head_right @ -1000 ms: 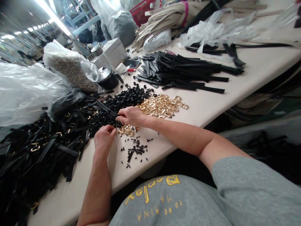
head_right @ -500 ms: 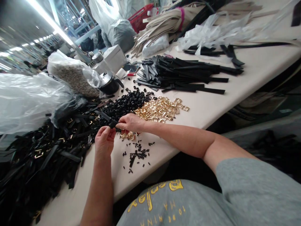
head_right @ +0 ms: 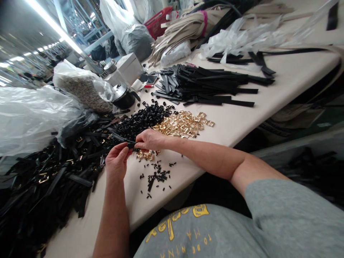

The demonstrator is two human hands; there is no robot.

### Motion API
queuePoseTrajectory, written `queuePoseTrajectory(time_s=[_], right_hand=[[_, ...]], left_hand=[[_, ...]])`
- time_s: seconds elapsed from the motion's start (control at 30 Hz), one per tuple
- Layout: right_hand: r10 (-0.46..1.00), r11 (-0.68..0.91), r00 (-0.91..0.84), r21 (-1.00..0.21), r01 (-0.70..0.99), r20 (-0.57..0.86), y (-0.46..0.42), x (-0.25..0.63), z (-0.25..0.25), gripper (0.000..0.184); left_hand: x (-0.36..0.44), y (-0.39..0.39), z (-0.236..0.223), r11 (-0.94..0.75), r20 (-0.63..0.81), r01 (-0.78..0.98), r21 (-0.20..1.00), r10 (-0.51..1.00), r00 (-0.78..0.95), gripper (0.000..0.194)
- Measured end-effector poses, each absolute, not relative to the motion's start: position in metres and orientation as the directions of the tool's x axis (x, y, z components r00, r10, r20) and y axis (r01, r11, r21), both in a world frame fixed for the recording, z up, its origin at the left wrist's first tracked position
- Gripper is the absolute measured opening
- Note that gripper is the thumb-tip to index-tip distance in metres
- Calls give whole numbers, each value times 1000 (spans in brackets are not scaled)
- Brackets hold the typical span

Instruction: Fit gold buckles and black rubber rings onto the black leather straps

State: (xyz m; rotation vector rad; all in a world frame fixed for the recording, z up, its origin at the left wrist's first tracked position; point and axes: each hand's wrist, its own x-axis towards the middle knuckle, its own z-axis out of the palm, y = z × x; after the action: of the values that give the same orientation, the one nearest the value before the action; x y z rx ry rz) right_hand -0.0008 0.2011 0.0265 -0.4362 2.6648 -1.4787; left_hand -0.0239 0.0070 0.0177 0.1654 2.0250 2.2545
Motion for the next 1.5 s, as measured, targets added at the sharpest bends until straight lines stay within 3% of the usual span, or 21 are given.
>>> queuePoseTrajectory(time_s=[0.17, 0.3, 0.43, 0.57, 0.7, 0.83, 1.07, 1.27, 1.5], right_hand=[[-269, 527, -956, -814, -246, 115, 202, -1, 26, 21], [-279, 265, -960, -960, -85, 9, 198, -3, 24, 17], [-305, 7, -951, -998, 57, -56, 194, -4, 20, 15], [-343, -157, -937, -980, 123, -62, 192, -4, 18, 17], [-382, -218, -921, -962, 166, -72, 191, -4, 17, 18], [-381, -164, -923, -978, 130, -58, 189, -2, 18, 18], [-324, -6, -946, -1000, 8, -5, 193, -1, 21, 14], [-326, 380, -935, -887, -262, 137, 199, -2, 21, 20], [-296, 480, -943, -830, -283, 151, 203, -1, 26, 20]], left_hand=[[-24, 5, 12, -37, 64, 58, 998, 199, -978, 30], [-19, 10, 10, 52, 276, 284, 957, 127, -953, 26], [-13, 13, 10, 121, 416, 430, 895, 125, -901, 22], [-11, 18, 8, 4, 349, 350, 937, 72, -934, 18], [-14, 22, 8, -214, 166, 160, 964, 13, -986, 26], [-18, 21, 11, -289, 41, 28, 957, 36, -999, 34], [-18, 18, 13, -231, -61, -92, 969, 137, -989, 40], [-14, 13, 17, 27, 117, 119, 993, 79, -990, 29], [-8, 17, 18, 62, 221, 227, 972, 86, -971, 27]])
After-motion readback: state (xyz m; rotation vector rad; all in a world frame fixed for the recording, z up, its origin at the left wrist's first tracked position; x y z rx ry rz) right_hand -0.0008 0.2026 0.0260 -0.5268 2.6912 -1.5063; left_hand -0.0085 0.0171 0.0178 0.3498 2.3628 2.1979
